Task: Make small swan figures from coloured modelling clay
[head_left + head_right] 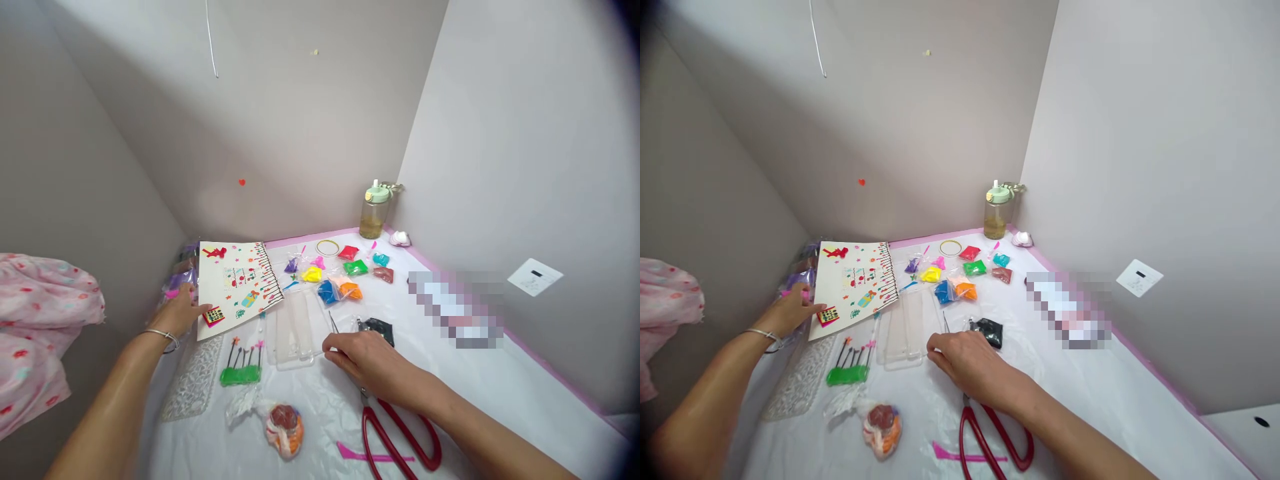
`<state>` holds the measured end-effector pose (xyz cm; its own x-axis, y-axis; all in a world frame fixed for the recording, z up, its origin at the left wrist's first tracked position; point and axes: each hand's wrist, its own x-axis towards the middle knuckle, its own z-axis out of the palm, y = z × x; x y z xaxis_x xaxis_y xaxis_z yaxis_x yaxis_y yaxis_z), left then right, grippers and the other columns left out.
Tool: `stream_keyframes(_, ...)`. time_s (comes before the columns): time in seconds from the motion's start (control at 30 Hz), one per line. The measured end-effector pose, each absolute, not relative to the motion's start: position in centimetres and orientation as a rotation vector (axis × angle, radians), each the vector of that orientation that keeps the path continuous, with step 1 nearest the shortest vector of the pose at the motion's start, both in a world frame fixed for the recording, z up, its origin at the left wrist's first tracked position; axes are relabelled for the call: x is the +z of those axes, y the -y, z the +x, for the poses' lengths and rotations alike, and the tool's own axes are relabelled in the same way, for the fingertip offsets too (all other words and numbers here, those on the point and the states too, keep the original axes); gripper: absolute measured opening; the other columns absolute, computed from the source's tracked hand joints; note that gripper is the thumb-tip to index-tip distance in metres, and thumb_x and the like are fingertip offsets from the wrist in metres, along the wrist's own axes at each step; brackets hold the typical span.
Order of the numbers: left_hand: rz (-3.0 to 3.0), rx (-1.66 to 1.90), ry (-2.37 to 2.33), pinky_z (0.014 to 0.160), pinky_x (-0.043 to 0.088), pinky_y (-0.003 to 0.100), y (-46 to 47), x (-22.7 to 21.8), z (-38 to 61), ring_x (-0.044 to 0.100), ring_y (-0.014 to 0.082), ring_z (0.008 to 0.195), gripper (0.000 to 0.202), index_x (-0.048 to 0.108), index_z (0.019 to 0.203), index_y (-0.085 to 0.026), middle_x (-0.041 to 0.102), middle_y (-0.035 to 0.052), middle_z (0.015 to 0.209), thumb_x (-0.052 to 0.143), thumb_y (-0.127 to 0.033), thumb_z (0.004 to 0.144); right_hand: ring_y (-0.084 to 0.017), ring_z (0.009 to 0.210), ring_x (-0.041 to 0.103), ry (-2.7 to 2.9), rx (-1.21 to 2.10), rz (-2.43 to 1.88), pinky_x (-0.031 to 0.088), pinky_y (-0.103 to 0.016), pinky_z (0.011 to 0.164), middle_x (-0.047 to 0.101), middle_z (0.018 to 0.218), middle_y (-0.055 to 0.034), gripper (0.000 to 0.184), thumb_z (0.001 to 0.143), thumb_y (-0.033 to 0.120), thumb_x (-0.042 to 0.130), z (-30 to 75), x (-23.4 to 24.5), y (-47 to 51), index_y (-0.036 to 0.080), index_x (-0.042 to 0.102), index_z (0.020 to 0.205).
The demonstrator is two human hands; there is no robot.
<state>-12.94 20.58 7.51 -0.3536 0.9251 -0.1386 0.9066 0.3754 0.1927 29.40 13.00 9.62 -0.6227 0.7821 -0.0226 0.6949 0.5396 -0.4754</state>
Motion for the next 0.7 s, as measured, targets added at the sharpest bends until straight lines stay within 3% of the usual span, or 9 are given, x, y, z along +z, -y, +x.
stream_keyframes(0.17,1.577,0.347,-2.369,0.087,0.054,0.044,-20.7,6.9,-12.8,0.066,0.0222,0.097,0.041,0.058,0.124,-0.015,0.067,0.0083,0.110,0.064,-0.041,0.093,-0.016,0.071,0.065,2.579,0.650,-1.258,0.031,-0.025,0.060,0.069,0.079,0.0002,0.021,0.102,0.026,0.044,29.5,9.6,-13.1,0.021,0.059,0.087)
stream_keyframes(0.37,1.580,0.542,-2.257,0.076,0.058,0.036,-22.1,8.1,-10.6,0.068,0.0176,0.087,0.025,0.063,0.113,-0.014,0.068,0.0064,0.104,0.061,-0.031,0.096,-0.015,0.071,0.063,2.563,0.650,-1.221,0.030,-0.024,0.061,0.068,0.079,0.0002,0.022,0.102,0.027,0.044,29.6,9.5,-12.9,0.021,0.057,0.086)
stream_keyframes(0.57,1.741,0.585,-2.358,0.070,0.056,0.033,-24.3,17.9,-10.9,0.065,0.0154,0.078,0.021,0.063,0.105,-0.014,0.067,0.0034,0.095,0.060,-0.032,0.096,-0.014,0.070,0.063,2.558,0.659,-1.231,0.030,-0.025,0.061,0.069,0.080,0.0006,0.022,0.102,0.026,0.044,29.7,9.9,-12.9,0.022,0.058,0.085)
stream_keyframes(0.7,1.778,0.598,-2.597,0.073,0.053,0.036,-25.2,25.4,-12.9,0.056,0.0142,0.061,0.008,0.065,0.090,-0.013,0.058,-0.0027,0.066,0.060,-0.018,0.090,-0.015,0.074,0.064,2.562,0.661,-1.213,0.030,-0.025,0.062,0.071,0.084,0.0003,0.021,0.102,0.025,0.043,29.7,10.1,-12.7,0.023,0.060,0.089)
